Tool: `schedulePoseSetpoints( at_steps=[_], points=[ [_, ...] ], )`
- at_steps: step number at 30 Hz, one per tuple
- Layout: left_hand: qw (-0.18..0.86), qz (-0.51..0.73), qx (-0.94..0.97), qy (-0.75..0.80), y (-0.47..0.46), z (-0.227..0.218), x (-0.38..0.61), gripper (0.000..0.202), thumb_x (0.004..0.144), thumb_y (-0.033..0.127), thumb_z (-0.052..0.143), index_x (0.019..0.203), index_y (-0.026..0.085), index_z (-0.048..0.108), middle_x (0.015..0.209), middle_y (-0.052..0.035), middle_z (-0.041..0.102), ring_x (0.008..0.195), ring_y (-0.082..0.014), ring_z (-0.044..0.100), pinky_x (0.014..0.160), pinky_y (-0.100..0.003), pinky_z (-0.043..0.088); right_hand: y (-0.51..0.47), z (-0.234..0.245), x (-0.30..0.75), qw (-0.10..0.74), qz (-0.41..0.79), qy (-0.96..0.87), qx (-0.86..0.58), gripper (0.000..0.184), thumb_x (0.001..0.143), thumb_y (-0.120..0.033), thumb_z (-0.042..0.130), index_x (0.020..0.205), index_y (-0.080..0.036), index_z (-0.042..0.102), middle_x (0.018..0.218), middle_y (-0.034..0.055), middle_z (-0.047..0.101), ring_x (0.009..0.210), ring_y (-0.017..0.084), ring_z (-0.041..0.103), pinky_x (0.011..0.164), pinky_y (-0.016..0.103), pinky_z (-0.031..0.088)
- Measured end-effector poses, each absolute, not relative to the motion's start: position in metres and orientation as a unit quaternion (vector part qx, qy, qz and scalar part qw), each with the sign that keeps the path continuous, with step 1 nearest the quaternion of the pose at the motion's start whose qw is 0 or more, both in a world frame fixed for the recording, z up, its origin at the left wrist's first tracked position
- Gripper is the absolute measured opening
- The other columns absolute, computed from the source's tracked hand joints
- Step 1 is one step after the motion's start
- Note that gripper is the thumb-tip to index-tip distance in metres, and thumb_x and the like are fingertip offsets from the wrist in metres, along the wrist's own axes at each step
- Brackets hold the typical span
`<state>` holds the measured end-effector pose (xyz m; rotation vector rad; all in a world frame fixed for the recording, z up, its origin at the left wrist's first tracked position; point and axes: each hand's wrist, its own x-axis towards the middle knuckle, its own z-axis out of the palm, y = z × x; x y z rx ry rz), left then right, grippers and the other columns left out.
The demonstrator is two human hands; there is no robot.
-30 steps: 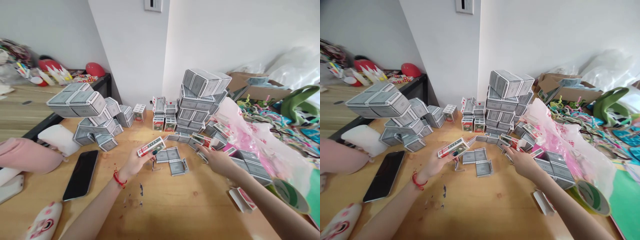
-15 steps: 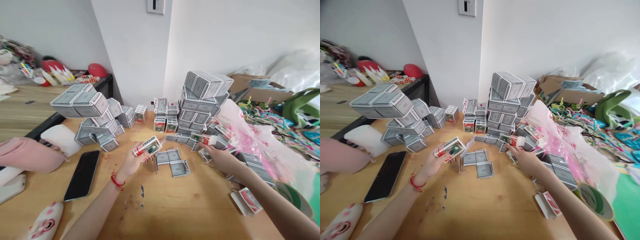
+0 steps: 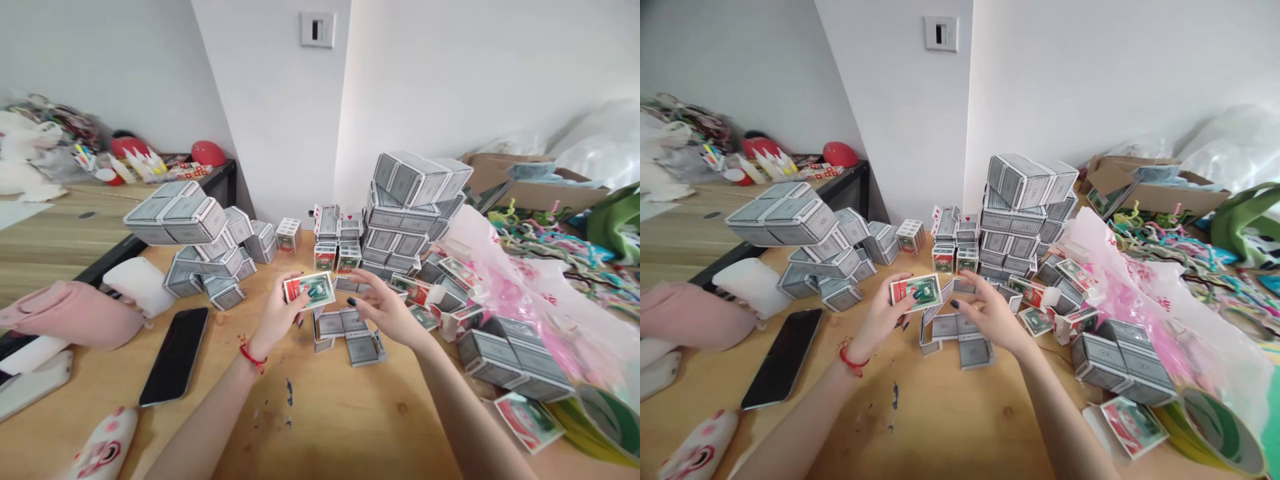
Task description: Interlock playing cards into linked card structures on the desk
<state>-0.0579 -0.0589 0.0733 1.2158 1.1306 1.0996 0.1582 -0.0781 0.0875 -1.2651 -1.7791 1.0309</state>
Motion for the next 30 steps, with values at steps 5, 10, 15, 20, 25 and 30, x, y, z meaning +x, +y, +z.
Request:
schedulePoseSetpoints(
  at_steps=[5, 10, 15, 20, 25, 30],
  points=[
    [0.477, 0.435, 0.63, 0.433, -0.04, 0.1, -0.044, 0.054, 0.075, 0.029, 0.057, 0.124, 0.023, 0.037, 0.084, -0.0022, 0.058, 0.05, -0.0074, 0.05, 0.046, -0.02, 0.043, -0.056, 0.104, 0.127, 0.427, 0.402, -0.684, -0.433, 0.073, 0.066, -0.026, 0.066, 0.129, -0.03, 0.031, 0.122, 0.0082, 0.045, 0.095, 0.019, 0.055, 0.065, 0.029, 0.053],
    [0.451, 0.432, 0.681, 0.382, -0.027, 0.128, -0.037, 0.048, 0.079, 0.024, 0.051, 0.126, 0.021, 0.04, 0.099, -0.0062, 0.06, 0.068, -0.0118, 0.056, 0.059, -0.024, 0.049, -0.046, 0.108, 0.122, 0.498, 0.238, -0.655, -0.516, 0.052, 0.061, -0.024, 0.067, 0.109, -0.023, 0.05, 0.109, 0.0095, 0.049, 0.093, 0.022, 0.054, 0.066, 0.032, 0.051],
    [0.48, 0.404, 0.7, 0.341, -0.026, 0.14, -0.035, 0.044, 0.082, 0.022, 0.047, 0.126, 0.019, 0.043, 0.102, -0.0069, 0.061, 0.072, -0.0122, 0.057, 0.066, -0.026, 0.05, -0.046, 0.111, 0.132, 0.485, 0.177, -0.656, -0.55, 0.048, 0.061, -0.028, 0.066, 0.107, -0.021, 0.052, 0.101, 0.0086, 0.057, 0.088, 0.022, 0.055, 0.07, 0.034, 0.048],
    [0.507, 0.386, 0.705, 0.312, -0.025, 0.137, -0.041, 0.044, 0.085, 0.023, 0.043, 0.129, 0.019, 0.04, 0.119, -0.0093, 0.055, 0.081, -0.0141, 0.058, 0.071, -0.029, 0.05, -0.047, 0.11, 0.137, 0.466, 0.166, -0.659, -0.566, 0.05, 0.06, -0.03, 0.067, 0.107, -0.02, 0.054, 0.103, 0.009, 0.061, 0.091, 0.023, 0.056, 0.075, 0.035, 0.046],
    [0.484, 0.366, 0.721, 0.335, -0.025, 0.135, -0.045, 0.043, 0.086, 0.021, 0.041, 0.128, 0.021, 0.041, 0.121, -0.0077, 0.054, 0.083, -0.0136, 0.059, 0.078, -0.032, 0.05, -0.053, 0.114, 0.137, 0.437, 0.207, -0.65, -0.586, 0.051, 0.06, -0.032, 0.067, 0.108, -0.018, 0.057, 0.099, 0.009, 0.064, 0.083, 0.022, 0.058, 0.07, 0.033, 0.047],
    [0.462, 0.372, 0.723, 0.355, -0.023, 0.134, -0.046, 0.038, 0.085, 0.025, 0.043, 0.123, 0.022, 0.048, 0.114, -0.0056, 0.059, 0.081, -0.014, 0.06, 0.075, -0.031, 0.051, -0.057, 0.119, 0.137, 0.429, 0.282, -0.639, -0.573, 0.048, 0.066, -0.033, 0.062, 0.112, -0.018, 0.059, 0.095, 0.0069, 0.066, 0.077, 0.02, 0.059, 0.065, 0.031, 0.046]
  ],
)
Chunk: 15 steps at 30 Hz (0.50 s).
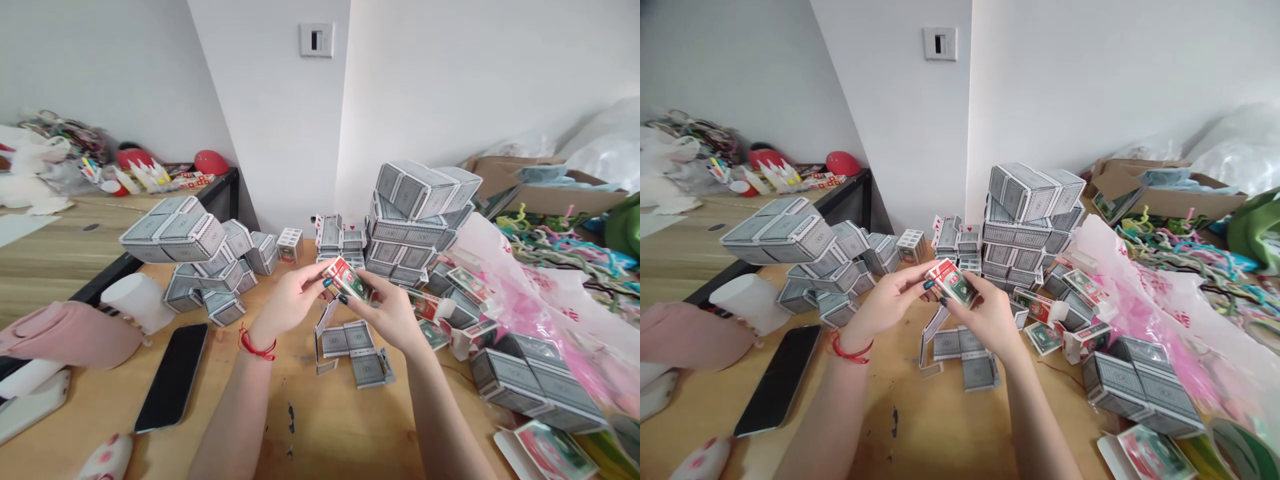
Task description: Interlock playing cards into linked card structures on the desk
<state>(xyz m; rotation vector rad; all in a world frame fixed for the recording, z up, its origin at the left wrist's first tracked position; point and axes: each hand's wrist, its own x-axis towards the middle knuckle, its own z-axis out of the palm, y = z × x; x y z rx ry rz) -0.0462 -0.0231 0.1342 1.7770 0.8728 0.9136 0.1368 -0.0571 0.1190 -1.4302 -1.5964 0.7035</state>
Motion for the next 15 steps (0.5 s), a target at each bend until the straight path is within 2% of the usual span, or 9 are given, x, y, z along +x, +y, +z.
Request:
schedulePoseSetpoints(
  at_steps=[4, 7, 12, 15],
  points=[
    [0.49, 0.367, 0.704, 0.361, -0.0213, 0.135, -0.0466, 0.037, 0.085, 0.028, 0.045, 0.12, 0.018, 0.052, 0.105, -0.0063, 0.063, 0.073, -0.0134, 0.061, 0.072, -0.031, 0.051, -0.0558, 0.1208, 0.1373, 0.434, 0.372, -0.617, -0.541, 0.042, 0.073, -0.038, 0.057, 0.109, -0.018, 0.061, 0.093, 0.0067, 0.066, 0.077, 0.019, 0.058, 0.064, 0.03, 0.045],
    [0.522, 0.386, 0.673, 0.354, -0.0219, 0.1366, -0.0443, 0.037, 0.084, 0.029, 0.048, 0.119, 0.017, 0.052, 0.101, -0.0062, 0.064, 0.071, -0.0122, 0.06, 0.07, -0.029, 0.051, -0.0549, 0.122, 0.1378, 0.442, 0.419, -0.603, -0.516, 0.041, 0.077, -0.042, 0.052, 0.108, -0.017, 0.062, 0.082, 0.0049, 0.064, 0.071, 0.017, 0.056, 0.059, 0.027, 0.042],
    [0.546, 0.41, 0.642, 0.349, -0.0233, 0.1372, -0.0408, 0.037, 0.082, 0.029, 0.05, 0.117, 0.017, 0.054, 0.092, -0.0055, 0.064, 0.074, -0.0129, 0.059, 0.07, -0.029, 0.05, -0.0538, 0.1201, 0.1385, 0.458, 0.453, -0.583, -0.495, 0.042, 0.079, -0.044, 0.052, 0.108, -0.016, 0.062, 0.075, 0.0033, 0.06, 0.065, 0.014, 0.051, 0.058, 0.025, 0.04],
    [0.549, 0.414, 0.637, 0.348, -0.0236, 0.1368, -0.0405, 0.039, 0.081, 0.03, 0.052, 0.118, 0.017, 0.053, 0.095, -0.0061, 0.063, 0.074, -0.0127, 0.058, 0.07, -0.03, 0.05, -0.0528, 0.1186, 0.1379, 0.461, 0.461, -0.581, -0.488, 0.041, 0.079, -0.044, 0.051, 0.108, -0.016, 0.062, 0.074, 0.0032, 0.06, 0.065, 0.014, 0.051, 0.059, 0.026, 0.041]
  ],
)
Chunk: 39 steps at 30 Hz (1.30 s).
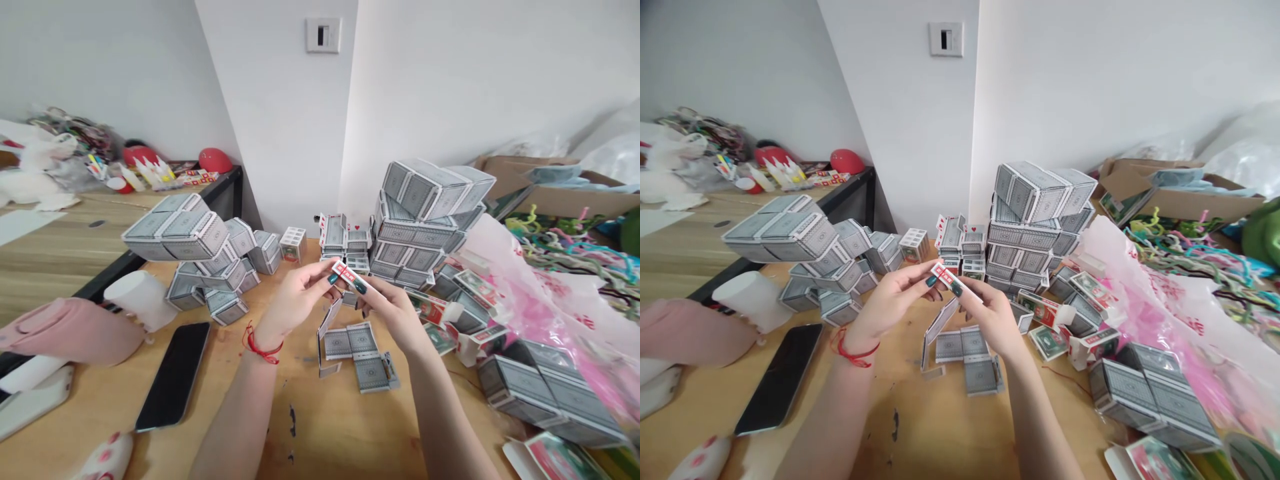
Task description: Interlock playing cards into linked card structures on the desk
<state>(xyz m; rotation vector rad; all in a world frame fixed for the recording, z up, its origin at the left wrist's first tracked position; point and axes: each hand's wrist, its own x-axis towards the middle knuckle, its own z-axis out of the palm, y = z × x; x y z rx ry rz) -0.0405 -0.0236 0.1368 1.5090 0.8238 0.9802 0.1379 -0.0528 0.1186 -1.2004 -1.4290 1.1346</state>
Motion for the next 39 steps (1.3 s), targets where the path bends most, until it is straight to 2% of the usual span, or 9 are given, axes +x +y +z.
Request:
schedulePoseSetpoints(
  at_steps=[6, 11, 17, 21, 25, 30, 33, 35, 39],
  points=[
    [0.544, 0.412, 0.637, 0.359, -0.025, 0.136, -0.039, 0.042, 0.082, 0.029, 0.052, 0.121, 0.017, 0.05, 0.1, -0.0061, 0.064, 0.079, -0.0138, 0.059, 0.074, -0.03, 0.05, -0.053, 0.119, 0.136, 0.46, 0.459, -0.58, -0.491, 0.04, 0.078, -0.042, 0.053, 0.109, -0.017, 0.061, 0.093, 0.0058, 0.064, 0.077, 0.017, 0.055, 0.063, 0.027, 0.044],
    [0.527, 0.408, 0.648, 0.368, -0.025, 0.137, -0.036, 0.041, 0.083, 0.03, 0.05, 0.122, 0.017, 0.049, 0.103, -0.0064, 0.064, 0.086, -0.0163, 0.061, 0.077, -0.032, 0.051, -0.054, 0.119, 0.136, 0.46, 0.438, -0.589, -0.499, 0.042, 0.077, -0.04, 0.055, 0.112, -0.018, 0.059, 0.108, 0.0073, 0.063, 0.092, 0.022, 0.058, 0.074, 0.033, 0.046],
    [0.472, 0.42, 0.669, 0.391, -0.026, 0.134, -0.034, 0.039, 0.082, 0.031, 0.049, 0.118, 0.016, 0.053, 0.11, -0.0074, 0.062, 0.092, -0.0186, 0.061, 0.082, -0.034, 0.051, -0.053, 0.117, 0.135, 0.481, 0.416, -0.581, -0.508, 0.041, 0.073, -0.037, 0.06, 0.109, -0.018, 0.06, 0.11, 0.0082, 0.063, 0.1, 0.025, 0.058, 0.085, 0.039, 0.045],
    [0.431, 0.418, 0.685, 0.413, -0.027, 0.131, -0.035, 0.039, 0.083, 0.031, 0.047, 0.118, 0.016, 0.054, 0.11, -0.0073, 0.063, 0.093, -0.0184, 0.061, 0.083, -0.033, 0.05, -0.052, 0.116, 0.135, 0.469, 0.412, -0.578, -0.525, 0.041, 0.072, -0.036, 0.06, 0.108, -0.017, 0.061, 0.108, 0.0088, 0.064, 0.098, 0.026, 0.059, 0.083, 0.039, 0.046],
    [0.409, 0.412, 0.692, 0.429, -0.028, 0.134, -0.037, 0.035, 0.084, 0.029, 0.044, 0.115, 0.017, 0.056, 0.102, -0.0064, 0.066, 0.086, -0.0166, 0.063, 0.079, -0.031, 0.052, -0.051, 0.112, 0.135, 0.466, 0.395, -0.595, -0.523, 0.041, 0.072, -0.032, 0.06, 0.11, -0.017, 0.058, 0.109, 0.0092, 0.063, 0.098, 0.025, 0.058, 0.082, 0.038, 0.047],
    [0.449, 0.407, 0.68, 0.413, -0.026, 0.134, -0.035, 0.035, 0.085, 0.03, 0.044, 0.115, 0.016, 0.054, 0.1, -0.007, 0.066, 0.08, -0.0155, 0.063, 0.071, -0.028, 0.053, -0.05, 0.107, 0.134, 0.495, 0.236, -0.654, -0.521, 0.059, 0.066, -0.021, 0.063, 0.122, -0.021, 0.045, 0.119, 0.0103, 0.053, 0.108, 0.025, 0.051, 0.09, 0.041, 0.042],
    [0.45, 0.378, 0.701, 0.404, -0.025, 0.131, -0.033, 0.037, 0.081, 0.03, 0.05, 0.116, 0.018, 0.051, 0.101, -0.0074, 0.064, 0.074, -0.0152, 0.062, 0.065, -0.028, 0.053, -0.051, 0.108, 0.133, 0.482, 0.136, -0.698, -0.512, 0.063, 0.067, -0.018, 0.062, 0.125, -0.023, 0.04, 0.119, 0.0108, 0.05, 0.11, 0.025, 0.047, 0.092, 0.045, 0.039],
    [0.432, 0.371, 0.716, 0.403, -0.025, 0.129, -0.034, 0.034, 0.08, 0.027, 0.052, 0.112, 0.018, 0.052, 0.098, -0.0064, 0.064, 0.073, -0.0147, 0.061, 0.064, -0.028, 0.052, -0.052, 0.11, 0.134, 0.478, 0.114, -0.712, -0.502, 0.057, 0.068, -0.018, 0.062, 0.121, -0.024, 0.043, 0.115, 0.0105, 0.051, 0.107, 0.025, 0.049, 0.09, 0.043, 0.04],
    [0.409, 0.376, 0.739, 0.381, -0.023, 0.13, -0.038, 0.02, 0.078, 0.02, 0.052, 0.098, 0.018, 0.057, 0.091, -0.004, 0.063, 0.079, -0.0153, 0.06, 0.068, -0.028, 0.05, -0.055, 0.115, 0.135, 0.471, 0.115, -0.718, -0.499, 0.018, 0.072, -0.022, 0.06, 0.09, -0.023, 0.057, 0.092, 0.0059, 0.059, 0.087, 0.021, 0.057, 0.076, 0.035, 0.046]
  ],
)
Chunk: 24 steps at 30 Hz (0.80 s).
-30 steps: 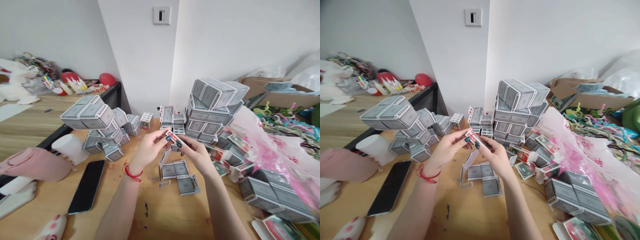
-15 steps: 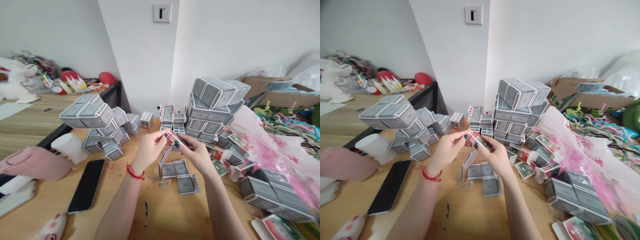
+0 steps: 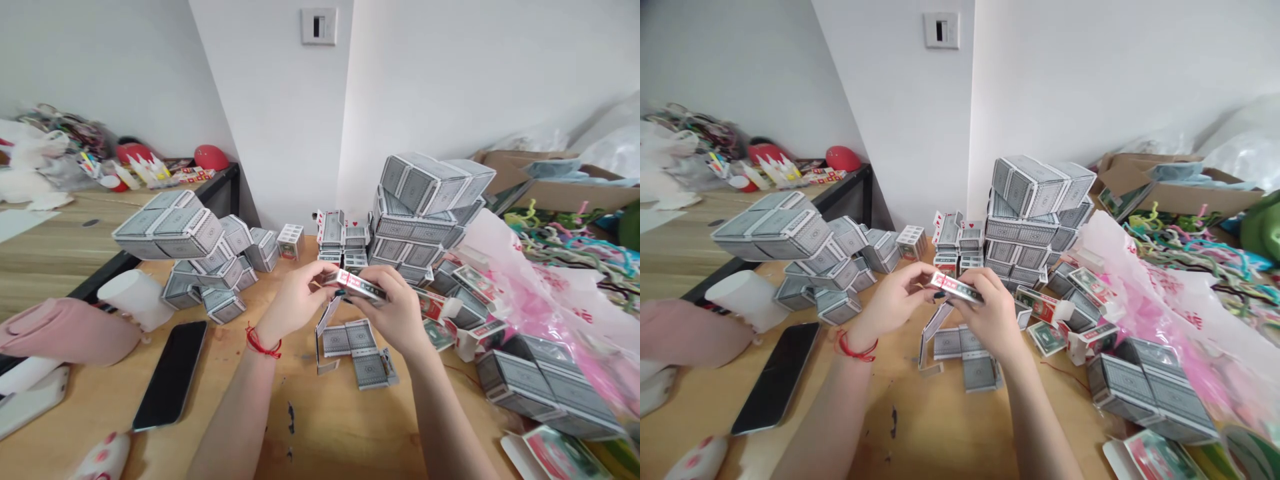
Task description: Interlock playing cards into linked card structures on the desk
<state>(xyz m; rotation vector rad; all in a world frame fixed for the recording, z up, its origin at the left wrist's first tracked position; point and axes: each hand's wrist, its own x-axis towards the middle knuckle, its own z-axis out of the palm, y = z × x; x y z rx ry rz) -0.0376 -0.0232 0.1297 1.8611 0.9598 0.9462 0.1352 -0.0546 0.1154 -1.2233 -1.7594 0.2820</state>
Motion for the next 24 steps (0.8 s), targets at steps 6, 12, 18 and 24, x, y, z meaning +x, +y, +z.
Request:
schedulePoseSetpoints(
  at_steps=[6, 12, 18, 24],
  points=[
    [0.412, 0.383, 0.744, 0.361, -0.023, 0.132, -0.039, 0.022, 0.076, 0.017, 0.054, 0.098, 0.019, 0.058, 0.102, -0.005, 0.061, 0.09, -0.0166, 0.059, 0.078, -0.031, 0.05, -0.057, 0.117, 0.135, 0.485, 0.086, -0.705, -0.51, 0.006, 0.075, -0.021, 0.056, 0.08, -0.023, 0.056, 0.084, 0.0041, 0.062, 0.08, 0.019, 0.058, 0.071, 0.032, 0.045],
    [0.483, 0.384, 0.708, 0.343, -0.025, 0.133, -0.038, 0.039, 0.078, 0.024, 0.056, 0.116, 0.021, 0.051, 0.117, -0.0086, 0.057, 0.095, -0.0186, 0.06, 0.081, -0.034, 0.051, -0.057, 0.115, 0.136, 0.499, 0.066, -0.696, -0.512, 0.007, 0.075, -0.019, 0.055, 0.08, -0.024, 0.056, 0.085, 0.0044, 0.064, 0.081, 0.019, 0.058, 0.071, 0.033, 0.045],
    [0.478, 0.395, 0.697, 0.36, -0.027, 0.132, -0.035, 0.037, 0.077, 0.027, 0.056, 0.113, 0.019, 0.056, 0.123, -0.0081, 0.055, 0.101, -0.0201, 0.058, 0.086, -0.034, 0.05, -0.055, 0.113, 0.137, 0.506, 0.038, -0.707, -0.493, 0.008, 0.074, -0.017, 0.053, 0.078, -0.024, 0.056, 0.084, 0.0046, 0.064, 0.08, 0.02, 0.058, 0.073, 0.036, 0.046],
    [0.45, 0.412, 0.699, 0.373, -0.032, 0.132, -0.028, 0.038, 0.077, 0.022, 0.053, 0.115, 0.018, 0.056, 0.121, -0.0064, 0.056, 0.107, -0.0193, 0.055, 0.088, -0.03, 0.049, -0.054, 0.111, 0.137, 0.512, 0.016, -0.708, -0.487, 0.01, 0.073, -0.014, 0.054, 0.075, -0.024, 0.053, 0.083, 0.0048, 0.063, 0.078, 0.021, 0.057, 0.071, 0.037, 0.046]
  ],
)
